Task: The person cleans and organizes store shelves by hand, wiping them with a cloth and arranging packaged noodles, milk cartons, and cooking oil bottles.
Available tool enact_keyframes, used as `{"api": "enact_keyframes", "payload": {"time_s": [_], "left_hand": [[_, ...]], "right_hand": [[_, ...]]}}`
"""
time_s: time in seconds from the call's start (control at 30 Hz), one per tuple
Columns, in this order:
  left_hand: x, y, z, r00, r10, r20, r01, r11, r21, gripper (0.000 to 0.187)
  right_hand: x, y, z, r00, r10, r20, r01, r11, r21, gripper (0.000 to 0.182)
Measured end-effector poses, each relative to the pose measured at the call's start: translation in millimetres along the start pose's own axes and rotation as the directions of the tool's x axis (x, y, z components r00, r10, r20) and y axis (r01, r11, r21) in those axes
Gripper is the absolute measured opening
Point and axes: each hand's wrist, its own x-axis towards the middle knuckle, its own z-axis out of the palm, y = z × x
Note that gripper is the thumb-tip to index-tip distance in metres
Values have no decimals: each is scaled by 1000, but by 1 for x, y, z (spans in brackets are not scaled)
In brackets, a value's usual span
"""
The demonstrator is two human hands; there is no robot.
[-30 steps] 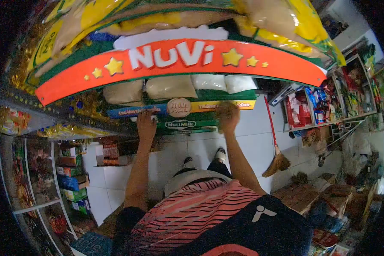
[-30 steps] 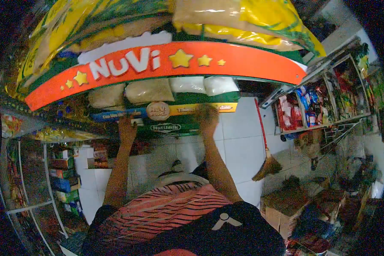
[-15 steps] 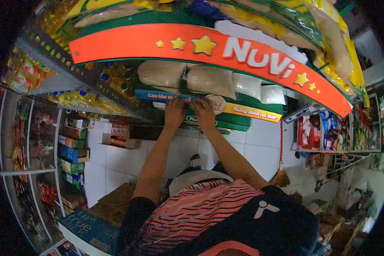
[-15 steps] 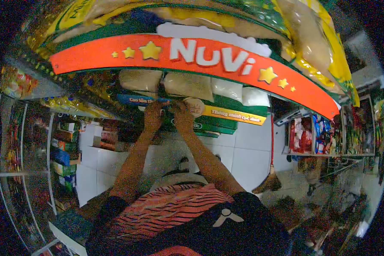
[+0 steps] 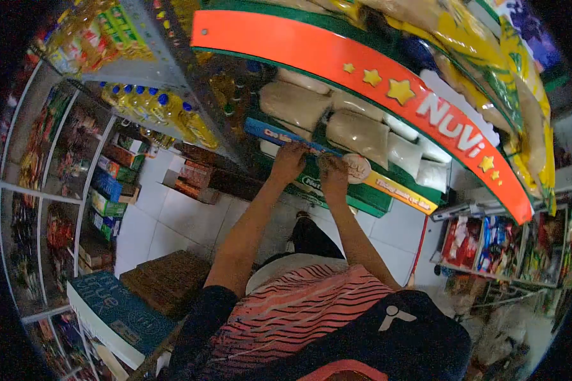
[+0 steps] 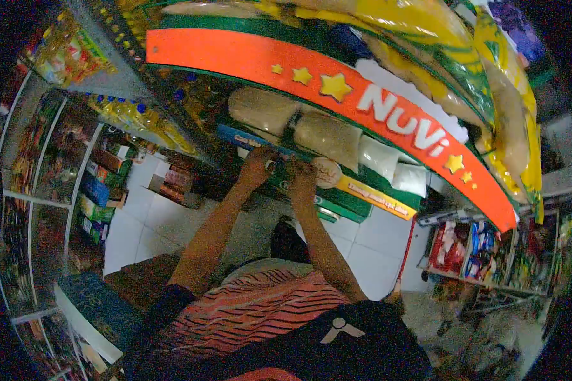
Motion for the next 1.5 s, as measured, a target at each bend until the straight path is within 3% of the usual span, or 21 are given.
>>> {"api": "enact_keyframes", "payload": {"time_s": [0.07, 0.1, 0.13, 0.27, 0.4, 0.47, 0.53, 0.6, 0.63, 0.67, 0.8, 0.9, 0.93, 1.03, 1.13, 1.17, 1.2, 1.27, 1.33, 1.47, 1.5], "left_hand": [[-9, -5, -16, 992, -111, -68, 107, 993, -47, 33], [-15, -15, -16, 976, -126, -177, 145, 985, 99, 36], [-18, -26, -17, 950, -119, -287, 191, 952, 239, 39], [-24, -54, -39, 938, -101, -331, 194, 945, 263, 44], [-26, -68, -56, 966, -253, -60, 252, 967, -28, 44], [-35, -81, -46, 915, -91, -394, 74, 996, -59, 42], [-48, -73, -78, 905, -336, -260, 257, 921, -294, 46], [-77, -106, -55, 885, -331, -327, 275, 939, -205, 52], [-92, -112, -62, 877, -450, -167, 387, 869, -309, 55], [-104, -114, -71, 842, -540, 2, 494, 769, -405, 58], [-154, -123, -113, 686, -695, -216, 372, 590, -717, 61], [-187, -138, -147, 424, -833, -354, 346, 511, -787, 61], [-197, -138, -162, 381, -844, -377, 349, 508, -787, 61], [-218, -129, -218, 9, -896, -445, 340, 421, -841, 55], [-248, -140, -246, -156, -840, -519, 291, 463, -837, 55], [-254, -146, -253, -232, -854, -465, 6, 477, -879, 52], [-266, -150, -258, -258, -844, -470, 4, 485, -874, 52], [-288, -168, -279, -89, -950, -298, -790, 250, -559, 47], [-311, -179, -308, -112, -909, -402, -788, 328, -521, 47], [-359, -168, -361, -233, -933, -274, -679, 358, -641, 46], [-372, -160, -370, -398, -816, -420, -359, 560, -747, 42]], "right_hand": [[9, -18, 23, 994, 109, 12, -109, 992, 70, 29], [18, -27, 18, 964, 139, 228, -171, 977, 128, 31], [20, -34, 27, 965, 127, 229, -162, 977, 141, 31], [53, -59, 51, 980, 35, 197, -71, 982, 177, 29], [63, -81, 94, 954, -30, 299, -79, 936, 344, 36], [72, -89, 118, 964, -119, 238, 29, 937, 349, 32], [105, -133, 89, 858, 27, 513, -329, 796, 509, 25], [97, -142, 108, 843, 34, 537, -360, 777, 516, 26], [91, -145, 118, 819, 33, 573, -392, 762, 516, 28], [90, -151, 129, 756, 16, 654, -447, 742, 499, 30], [95, -234, 134, 635, -192, 748, -539, 583, 608, 36], [109, -303, 144, 493, -521, 697, -626, 344, 700, 42], [116, -328, 138, 462, -559, 688, -622, 349, 701, 42], [122, -394, 146, 247, -714, 655, -590, 425, 686, 43], [114, -453, 148, 249, -832, 496, -518, 318, 794, 43], [112, -472, 149, 252, -879, 405, -472, 253, 844, 42], [103, -488, 152, 230, -890, 393, -472, 251, 845, 42], [92, -528, 158, 353, -876, 328, -347, 202, 916, 42], [91, -571, 157, 377, -905, 196, -241, 108, 964, 40], [80, -650, 158, 312, -936, 161, -282, 71, 957, 34], [77, -673, 148, 271, -958, 92, -261, 19, 965, 33]]}}
